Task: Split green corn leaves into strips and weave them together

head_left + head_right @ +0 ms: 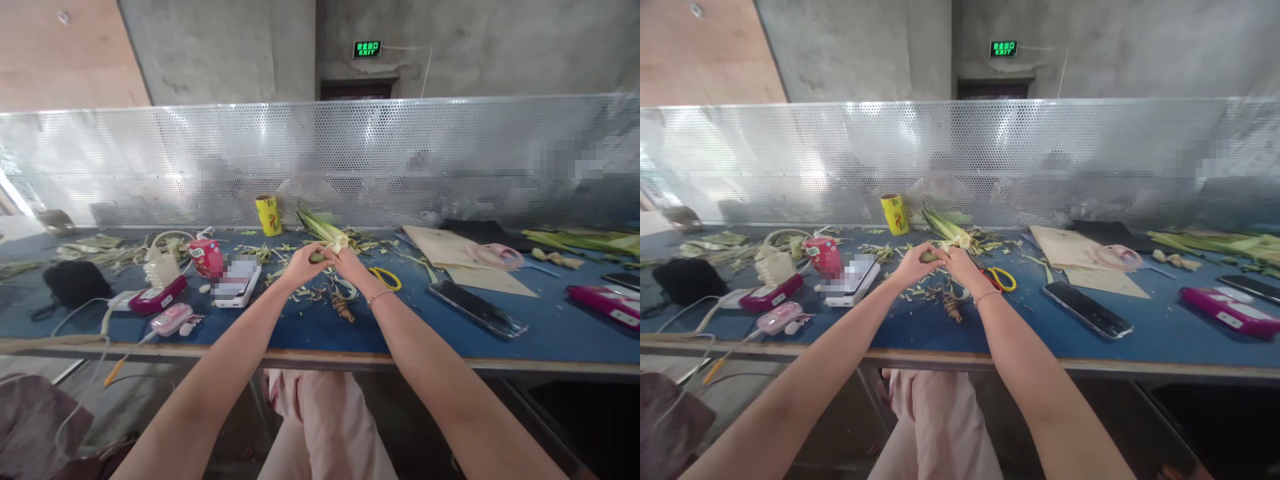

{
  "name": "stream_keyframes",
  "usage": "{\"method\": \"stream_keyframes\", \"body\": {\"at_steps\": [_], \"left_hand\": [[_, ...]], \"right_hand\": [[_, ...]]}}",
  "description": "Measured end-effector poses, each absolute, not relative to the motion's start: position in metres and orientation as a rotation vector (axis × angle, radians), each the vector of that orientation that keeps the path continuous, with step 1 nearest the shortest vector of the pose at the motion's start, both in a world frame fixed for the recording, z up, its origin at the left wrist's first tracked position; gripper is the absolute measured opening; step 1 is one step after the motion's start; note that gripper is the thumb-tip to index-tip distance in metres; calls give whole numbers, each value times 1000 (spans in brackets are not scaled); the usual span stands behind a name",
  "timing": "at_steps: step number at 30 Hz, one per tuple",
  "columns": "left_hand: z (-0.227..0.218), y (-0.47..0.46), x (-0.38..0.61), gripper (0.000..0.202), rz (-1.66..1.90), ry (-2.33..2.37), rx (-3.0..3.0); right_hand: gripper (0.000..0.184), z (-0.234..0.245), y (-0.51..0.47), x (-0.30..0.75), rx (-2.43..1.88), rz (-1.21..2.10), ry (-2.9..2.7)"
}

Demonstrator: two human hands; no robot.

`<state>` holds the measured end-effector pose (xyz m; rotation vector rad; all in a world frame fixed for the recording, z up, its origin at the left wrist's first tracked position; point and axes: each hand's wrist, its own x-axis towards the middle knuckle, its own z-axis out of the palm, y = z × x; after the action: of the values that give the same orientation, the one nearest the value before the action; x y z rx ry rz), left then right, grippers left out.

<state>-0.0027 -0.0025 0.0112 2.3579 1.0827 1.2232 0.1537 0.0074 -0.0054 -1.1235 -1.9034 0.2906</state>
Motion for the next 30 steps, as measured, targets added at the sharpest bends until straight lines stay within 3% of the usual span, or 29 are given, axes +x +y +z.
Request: {"method": "stream_keyframes", "body": {"at_steps": [7, 20, 30], "left_hand": [[9, 7, -4, 19, 1247, 1037, 2358], [12, 3, -3, 9, 1228, 1061, 2385], [12, 19, -9, 12, 1392, 1170, 1747]], "right_hand": [[38, -6, 7, 149, -1087, 490, -1782], [47, 1, 0, 152, -1058, 501, -1751], [25, 4, 2, 168, -1043, 192, -1817]]}}
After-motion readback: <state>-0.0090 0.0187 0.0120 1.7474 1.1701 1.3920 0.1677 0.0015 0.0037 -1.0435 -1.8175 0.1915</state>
